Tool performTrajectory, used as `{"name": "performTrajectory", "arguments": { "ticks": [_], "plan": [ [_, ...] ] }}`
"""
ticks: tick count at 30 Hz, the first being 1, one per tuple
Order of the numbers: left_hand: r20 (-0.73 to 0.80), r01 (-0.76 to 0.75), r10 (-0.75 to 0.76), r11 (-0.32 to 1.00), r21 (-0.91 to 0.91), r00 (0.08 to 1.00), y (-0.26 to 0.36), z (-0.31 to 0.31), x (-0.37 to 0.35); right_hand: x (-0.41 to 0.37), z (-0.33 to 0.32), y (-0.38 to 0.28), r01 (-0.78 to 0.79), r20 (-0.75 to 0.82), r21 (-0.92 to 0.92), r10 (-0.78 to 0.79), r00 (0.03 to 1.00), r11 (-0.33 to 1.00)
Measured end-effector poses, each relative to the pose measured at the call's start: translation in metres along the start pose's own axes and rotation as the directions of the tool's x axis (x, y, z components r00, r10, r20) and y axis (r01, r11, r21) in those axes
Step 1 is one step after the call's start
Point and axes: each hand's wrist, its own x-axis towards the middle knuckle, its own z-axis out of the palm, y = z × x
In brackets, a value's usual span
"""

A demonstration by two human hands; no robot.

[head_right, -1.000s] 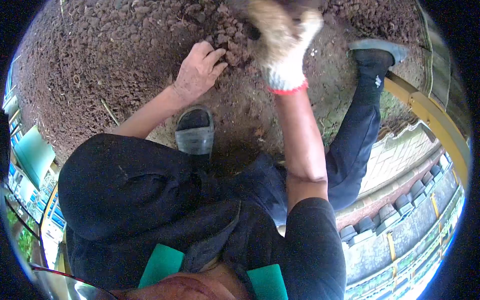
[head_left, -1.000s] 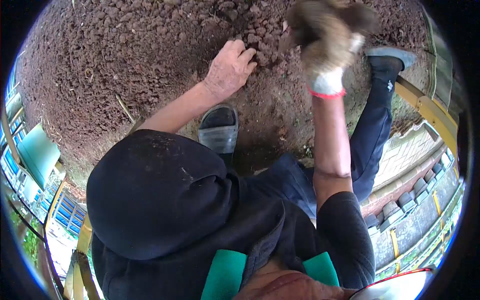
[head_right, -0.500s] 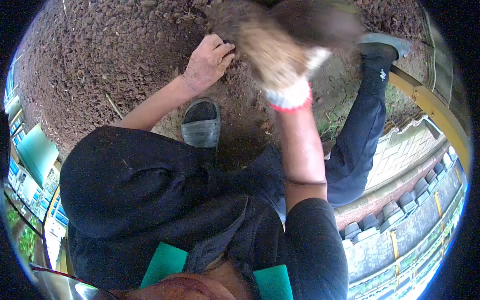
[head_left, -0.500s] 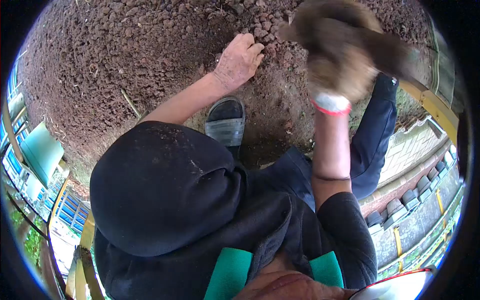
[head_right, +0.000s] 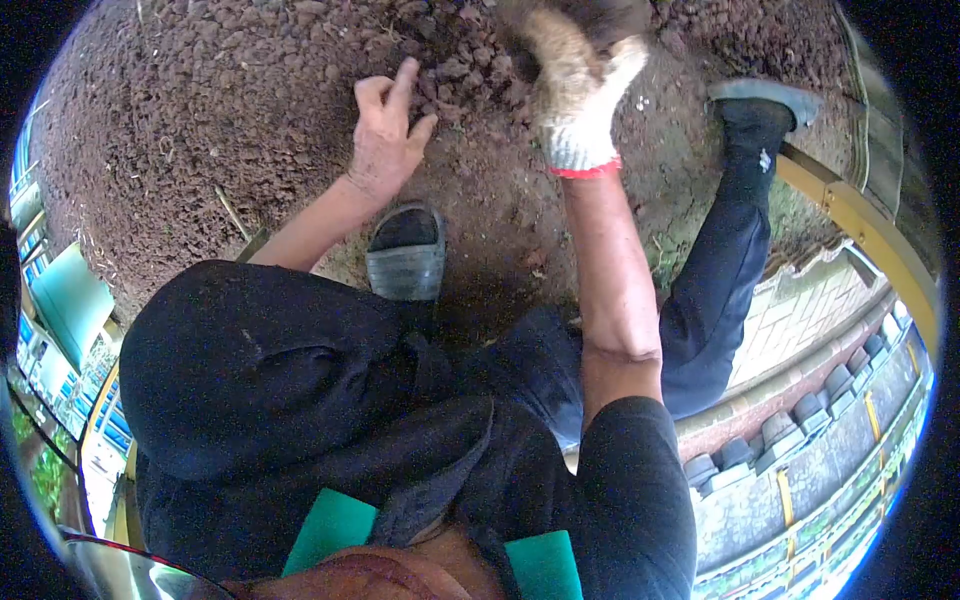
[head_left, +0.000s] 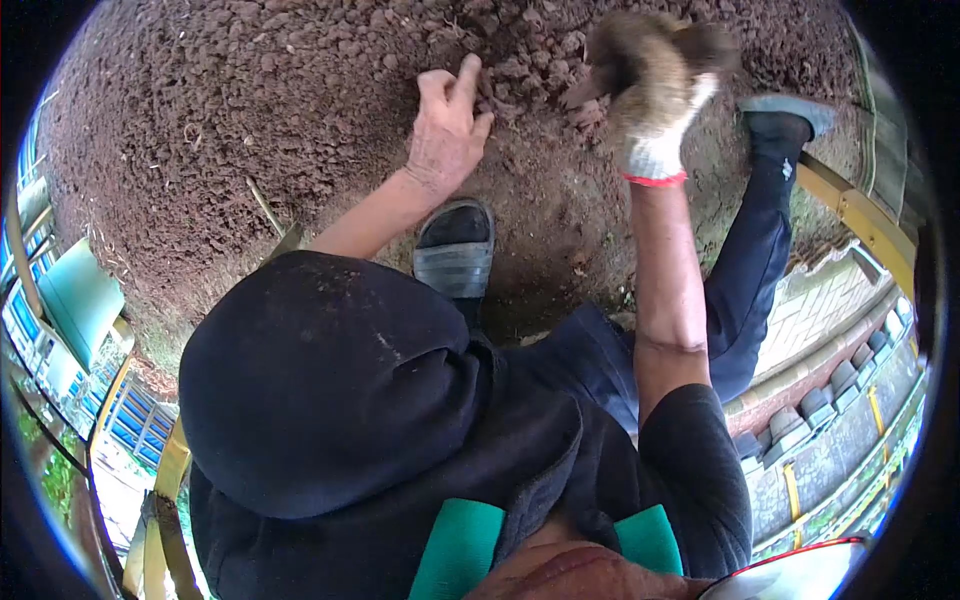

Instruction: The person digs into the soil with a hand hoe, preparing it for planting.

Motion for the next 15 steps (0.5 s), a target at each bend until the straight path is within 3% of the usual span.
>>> {"name": "performTrajectory", "arguments": {
  "ticks": [1,5,8,9,11,12,15],
  "plan": [
    [0.001,0.038,-0.038,0.998,-0.041,0.999,0.001,-0.002,0.0,-0.006,0.001,-0.005,-0.007,0.027,-0.017,0.008,1.0,1.0],
    [-0.066,-0.116,0.127,0.981,0.157,0.99,-0.006,-0.009,-0.015,-0.015,0.009,-0.068,0.009,0.148,-0.06,0.0,0.989,0.998],
    [-0.082,0.036,-0.018,0.976,0.216,0.996,-0.002,-0.016,-0.034,-0.027,-0.002,-0.034,-0.066,0.182,-0.227,0.109,0.977,0.972],
    [-0.055,0.088,-0.076,0.961,0.263,0.996,-0.005,-0.016,-0.04,-0.026,-0.002,-0.032,-0.259,0.149,0.008,0.255,0.955,0.966],
    [0.009,0.136,-0.138,0.985,0.107,0.99,-0.012,-0.01,-0.045,-0.022,-0.004,-0.027,-0.481,0.071,0.535,0.53,0.845,0.695],
    [0.034,0.172,-0.173,0.985,0.033,0.984,-0.013,-0.01,-0.045,-0.013,-0.004,-0.027,-0.321,0.047,0.693,0.403,0.914,0.646],
    [0.072,0.196,-0.192,0.979,-0.047,0.979,-0.008,0.002,-0.031,-0.002,0.049,-0.027,-0.181,0.161,0.592,0.105,0.981,0.785]
  ]
}}
